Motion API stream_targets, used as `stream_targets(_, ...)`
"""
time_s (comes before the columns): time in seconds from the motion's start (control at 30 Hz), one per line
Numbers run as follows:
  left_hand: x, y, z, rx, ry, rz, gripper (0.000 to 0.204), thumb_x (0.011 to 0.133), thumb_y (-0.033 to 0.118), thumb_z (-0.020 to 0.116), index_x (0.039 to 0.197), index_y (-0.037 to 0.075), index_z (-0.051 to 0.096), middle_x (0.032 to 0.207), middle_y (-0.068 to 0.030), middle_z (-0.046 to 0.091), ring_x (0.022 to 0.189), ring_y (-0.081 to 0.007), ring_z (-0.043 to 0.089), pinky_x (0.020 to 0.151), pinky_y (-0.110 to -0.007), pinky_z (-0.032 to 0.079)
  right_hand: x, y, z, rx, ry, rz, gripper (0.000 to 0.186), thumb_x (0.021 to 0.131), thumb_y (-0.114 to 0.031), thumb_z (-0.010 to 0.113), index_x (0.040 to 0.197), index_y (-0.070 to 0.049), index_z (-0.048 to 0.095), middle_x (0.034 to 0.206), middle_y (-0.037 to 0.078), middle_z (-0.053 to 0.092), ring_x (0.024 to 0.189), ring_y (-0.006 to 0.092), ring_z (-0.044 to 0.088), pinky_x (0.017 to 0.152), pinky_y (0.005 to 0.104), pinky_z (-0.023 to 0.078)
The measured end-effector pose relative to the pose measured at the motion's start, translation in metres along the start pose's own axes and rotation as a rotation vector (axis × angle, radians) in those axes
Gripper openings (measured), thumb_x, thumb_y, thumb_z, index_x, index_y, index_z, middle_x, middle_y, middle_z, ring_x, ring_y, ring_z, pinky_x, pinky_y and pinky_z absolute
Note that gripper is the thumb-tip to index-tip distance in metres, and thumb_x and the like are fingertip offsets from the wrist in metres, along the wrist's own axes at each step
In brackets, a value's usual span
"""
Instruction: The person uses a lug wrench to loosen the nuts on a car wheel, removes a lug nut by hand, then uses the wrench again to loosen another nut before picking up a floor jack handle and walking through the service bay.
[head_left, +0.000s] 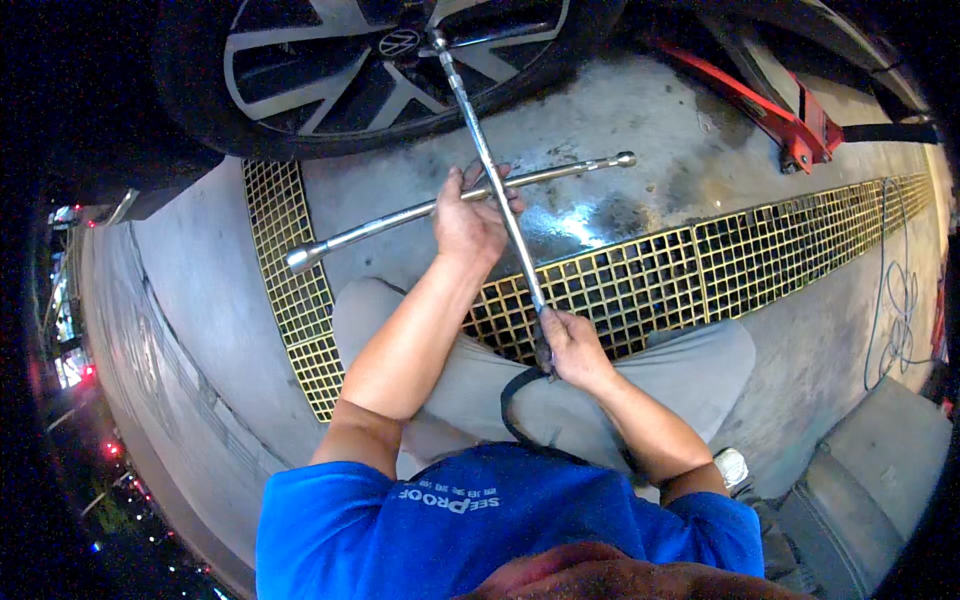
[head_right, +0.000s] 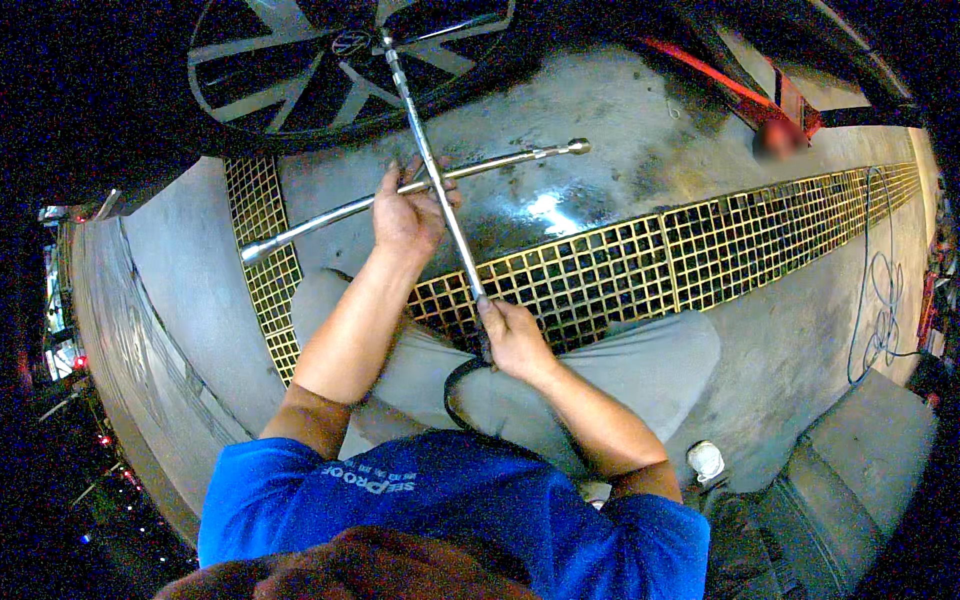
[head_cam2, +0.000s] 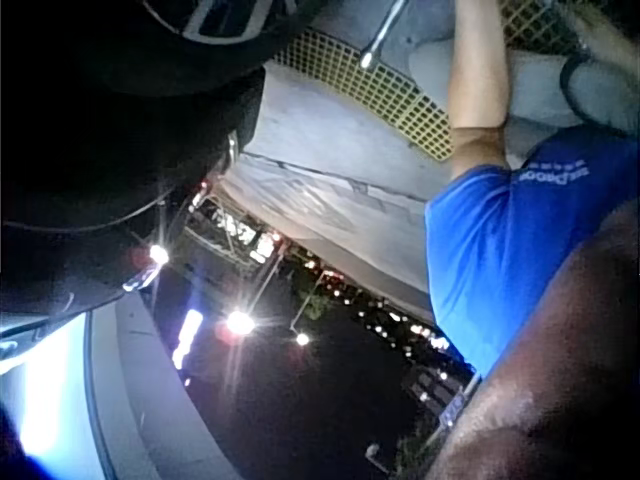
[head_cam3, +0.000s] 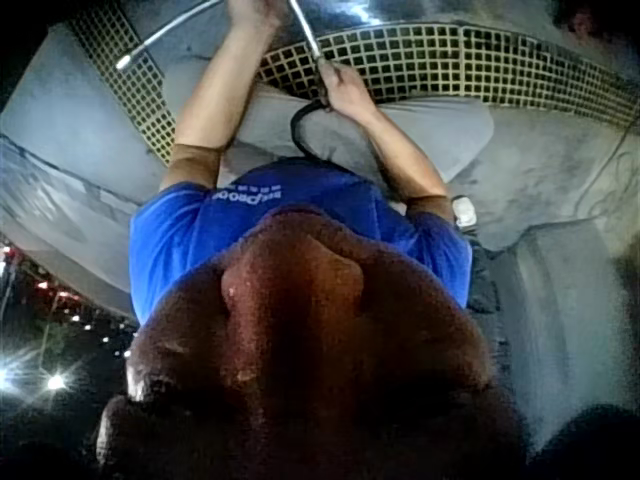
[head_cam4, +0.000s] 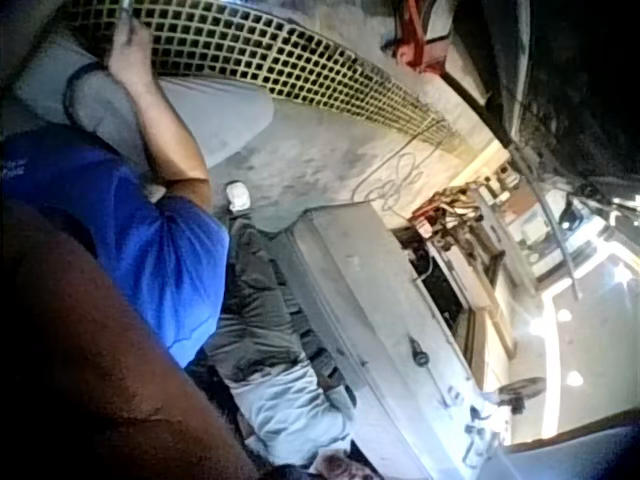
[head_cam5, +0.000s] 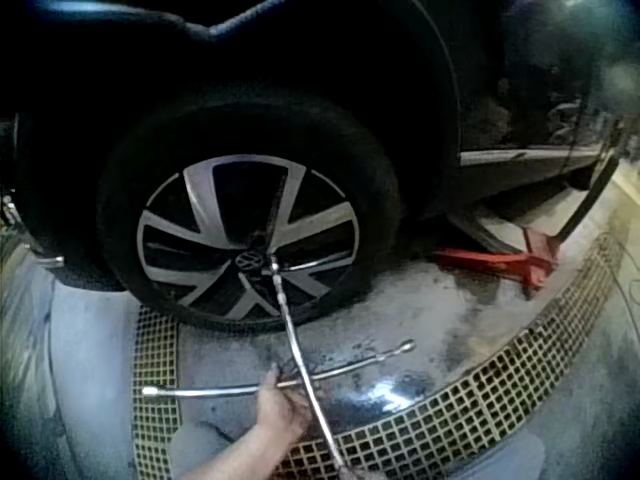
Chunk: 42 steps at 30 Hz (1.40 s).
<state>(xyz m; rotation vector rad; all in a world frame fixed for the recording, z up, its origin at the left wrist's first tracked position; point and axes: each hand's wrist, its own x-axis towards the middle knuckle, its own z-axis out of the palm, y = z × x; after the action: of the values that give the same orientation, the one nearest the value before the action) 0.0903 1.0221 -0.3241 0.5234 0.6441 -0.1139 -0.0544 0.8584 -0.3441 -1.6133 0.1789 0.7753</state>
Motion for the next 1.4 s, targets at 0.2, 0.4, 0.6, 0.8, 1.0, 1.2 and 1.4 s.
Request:
stream_targets(0.2,0.005,0.0,0.004,0.0,0.02,0.005,0.043,0.097,0.041,0.028,0.113,0.005,0.045,0.098,-0.0162,0.057,0.074,-0.0256,0.051,0.065,-0.04,0.044,-0.002,-0.018,0.001,0.067,0.018,0.072,0.04,0.098,-0.034,0.041,0.077,-0.002,0.052,0.055,0.001,0.048,0.045,0.0101,0.045,0.042,0.0259,0.037)
stream_targets(0.4,0.011,-0.001,0.011,-0.012,0.07,0.0,0.045,0.097,0.043,0.027,0.112,0.004,0.044,0.095,-0.0158,0.056,0.07,-0.0252,0.047,0.061,-0.037,0.042,0.004,-0.023,-0.002,0.052,0.021,0.09,0.043,0.097,-0.035,0.042,0.079,0.002,0.055,0.054,0.006,0.051,0.047,0.0151,0.05,0.046,0.0325,0.04)
stream_targets(0.6,0.023,0.01,0.009,-0.058,0.126,-0.004,0.04,0.096,0.038,0.028,0.105,0.004,0.046,0.088,-0.0169,0.057,0.065,-0.0245,0.047,0.053,-0.037,0.04,0.01,-0.044,0.006,-0.142,0.059,0.031,0.043,0.096,-0.033,0.043,0.08,0.003,0.057,0.058,0.009,0.053,0.052,0.0161,0.051,0.049,0.0338,0.041)
stream_targets(0.8,-0.029,0.015,0.007,0.086,0.118,0.109,0.033,0.096,0.033,0.033,0.105,0.004,0.046,0.089,-0.0175,0.056,0.066,-0.0268,0.052,0.055,-0.04,0.044,-0.025,-0.011,0.023,0.034,-0.049,-0.066,0.038,0.097,-0.035,0.042,0.076,-0.003,0.048,0.056,0.001,0.045,0.045,0.0113,0.043,0.041,0.0271,0.036)
stream_targets(1.0,-0.023,0.024,0.028,0.017,-0.016,0.148,0.031,0.095,0.033,0.035,0.099,0.005,0.047,0.086,-0.0157,0.058,0.068,-0.0261,0.05,0.056,-0.04,0.042,-0.014,-0.037,0.013,0.116,-0.052,-0.08,0.037,0.098,-0.033,0.042,0.076,-0.003,0.048,0.054,0.001,0.044,0.043,0.0111,0.041,0.04,0.0268,0.034)
stream_targets(1.2,-0.018,0.024,0.027,-0.007,0.01,0.102,0.033,0.095,0.033,0.033,0.1,0.004,0.047,0.088,-0.0168,0.058,0.066,-0.0258,0.049,0.057,-0.04,0.042,-0.016,-0.036,0.009,0.091,-0.044,-0.082,0.036,0.098,-0.033,0.043,0.079,-0.003,0.05,0.057,-0.001,0.045,0.047,0.0092,0.041,0.043,0.026,0.035)
stream_targets(1.4,-0.02,0.025,0.028,0.044,0.035,0.157,0.029,0.094,0.033,0.037,0.1,0.006,0.046,0.089,-0.0172,0.057,0.069,-0.0261,0.051,0.058,-0.04,0.043,-0.013,-0.036,0.007,0.071,-0.054,-0.055,0.037,0.097,-0.035,0.043,0.078,-0.004,0.05,0.056,0.001,0.045,0.045,0.0108,0.043,0.042,0.0266,0.036)
